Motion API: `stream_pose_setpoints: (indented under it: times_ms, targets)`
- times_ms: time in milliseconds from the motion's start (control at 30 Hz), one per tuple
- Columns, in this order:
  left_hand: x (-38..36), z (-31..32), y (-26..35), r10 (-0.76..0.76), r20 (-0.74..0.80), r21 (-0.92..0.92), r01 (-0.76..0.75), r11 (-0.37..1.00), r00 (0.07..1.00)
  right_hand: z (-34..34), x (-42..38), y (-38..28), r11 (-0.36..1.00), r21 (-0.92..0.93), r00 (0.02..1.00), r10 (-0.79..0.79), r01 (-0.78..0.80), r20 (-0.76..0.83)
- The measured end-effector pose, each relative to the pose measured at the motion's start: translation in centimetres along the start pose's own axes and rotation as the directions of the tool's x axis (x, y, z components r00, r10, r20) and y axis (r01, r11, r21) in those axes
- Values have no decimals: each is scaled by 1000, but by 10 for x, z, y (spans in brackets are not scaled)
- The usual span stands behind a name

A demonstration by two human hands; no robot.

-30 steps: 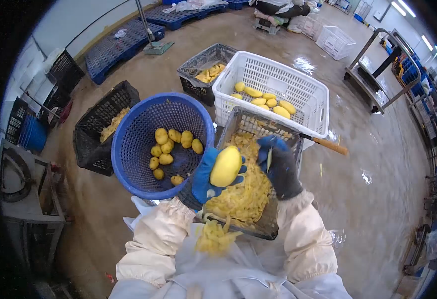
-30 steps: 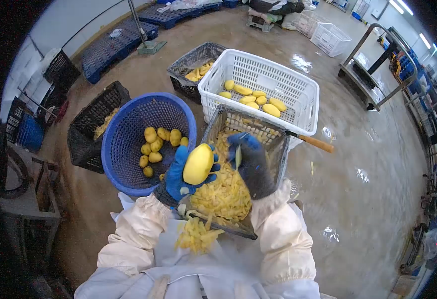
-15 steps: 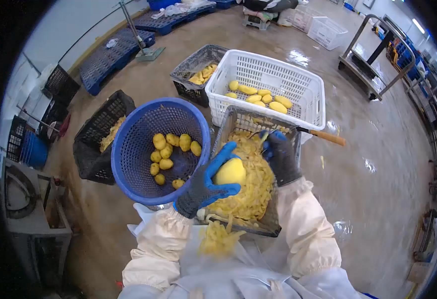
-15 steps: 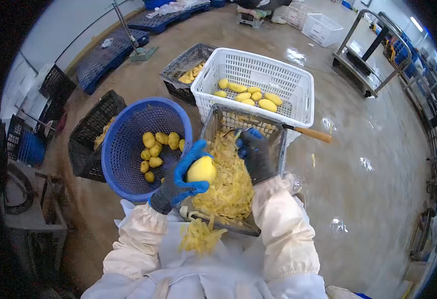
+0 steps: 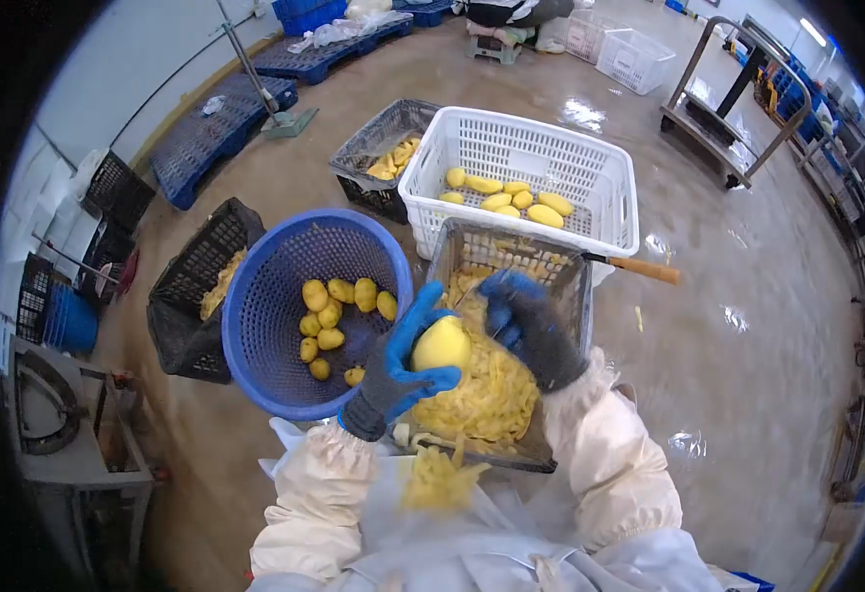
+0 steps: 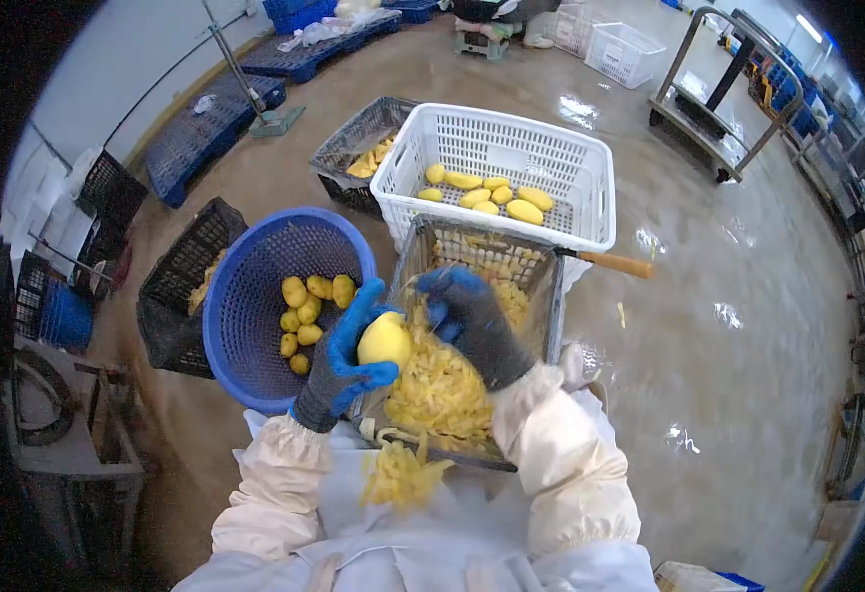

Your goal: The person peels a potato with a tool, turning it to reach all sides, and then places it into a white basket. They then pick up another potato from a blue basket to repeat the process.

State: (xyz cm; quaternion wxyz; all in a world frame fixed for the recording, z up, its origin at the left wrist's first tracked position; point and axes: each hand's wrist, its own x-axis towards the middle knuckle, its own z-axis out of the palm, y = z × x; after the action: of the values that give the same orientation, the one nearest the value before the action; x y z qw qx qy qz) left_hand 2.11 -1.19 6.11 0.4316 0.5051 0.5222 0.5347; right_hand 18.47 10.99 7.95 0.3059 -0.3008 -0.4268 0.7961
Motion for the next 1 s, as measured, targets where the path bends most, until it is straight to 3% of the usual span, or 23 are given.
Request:
stream_pose_setpoints:
  times_ms: [33,67,133,167,200,233,267,300,333,400,467,500,533,600,667,700,733,767,800,833,867,933,1000]
  targets:
    - [1,1,1,-35,-16,-36,34,999,999,9,-3,6,994,-15,992,108,-107,68]
    - [0,1,2,-59,-6,-92,58,994,998,1,5,11,995,-4,992,104,-104,65]
    - [-2,3,-1,-93,14,-147,94,985,996,-34,32,31,986,-165,952,-37,-14,-303]
    - [0,2,-6,-59,17,-299,61,952,998,-47,39,32,990,127,965,-23,57,-260]
    - [3,3,-9,-21,5,-448,20,894,1000,-36,31,21,991,120,967,-29,61,-255]
    - [5,5,-9,-14,-10,-451,8,893,1000,-13,14,4,997,46,987,-57,64,-151]
    - [6,8,-8,-203,-30,-709,122,695,979,4,1,1,997,-21,996,-73,73,-45]
    - [6,9,-7,-380,12,-894,180,409,925,10,-3,18,993,-62,995,-94,96,39]
    - [5,6,-14,-383,5,-895,175,411,924,19,-12,23,965,-225,986,-113,138,121]
    - [2,3,-28,-315,131,-843,273,463,940,25,-10,25,961,-248,991,-100,120,90]
    - [0,4,-29,-288,231,-815,346,464,929,4,11,23,975,-151,980,-176,161,-92]
    - [0,9,-22,-265,201,-781,318,537,943,-21,30,31,960,-236,949,-206,149,-239]
    - [0,12,-14,-239,178,-737,291,610,954,-30,34,27,961,-144,933,-267,238,-240]
    - [5,6,-21,-263,140,-762,274,587,954,-28,24,22,948,138,952,-267,288,-149]
    - [9,-6,-46,-292,84,-793,241,560,953,-8,14,26,989,-28,987,-145,143,-63]
    - [12,-16,-71,-116,365,-888,383,253,924,5,-1,29,985,-93,987,-141,148,79]
    - [9,-14,-66,-192,341,-889,382,253,920,23,-13,29,984,-146,977,-70,101,202]
    - [6,-12,-61,-267,315,-889,381,253,911,26,-14,41,880,-368,934,-192,300,302]
    - [3,-9,-57,-339,287,-890,380,253,896,27,-14,51,691,-538,864,-275,482,421]
    - [0,-2,-29,-281,49,-530,264,806,958,26,-12,49,841,-427,934,-228,331,276]
    - [1,0,-29,-296,114,-659,295,692,948,23,-6,42,944,-279,980,-144,178,139]
    - [4,3,-28,-321,241,-843,361,399,916,-14,27,34,920,-319,931,-303,230,-204]
    - [6,3,-30,-288,320,-850,408,334,903,-30,32,26,932,-245,910,-326,266,-255]
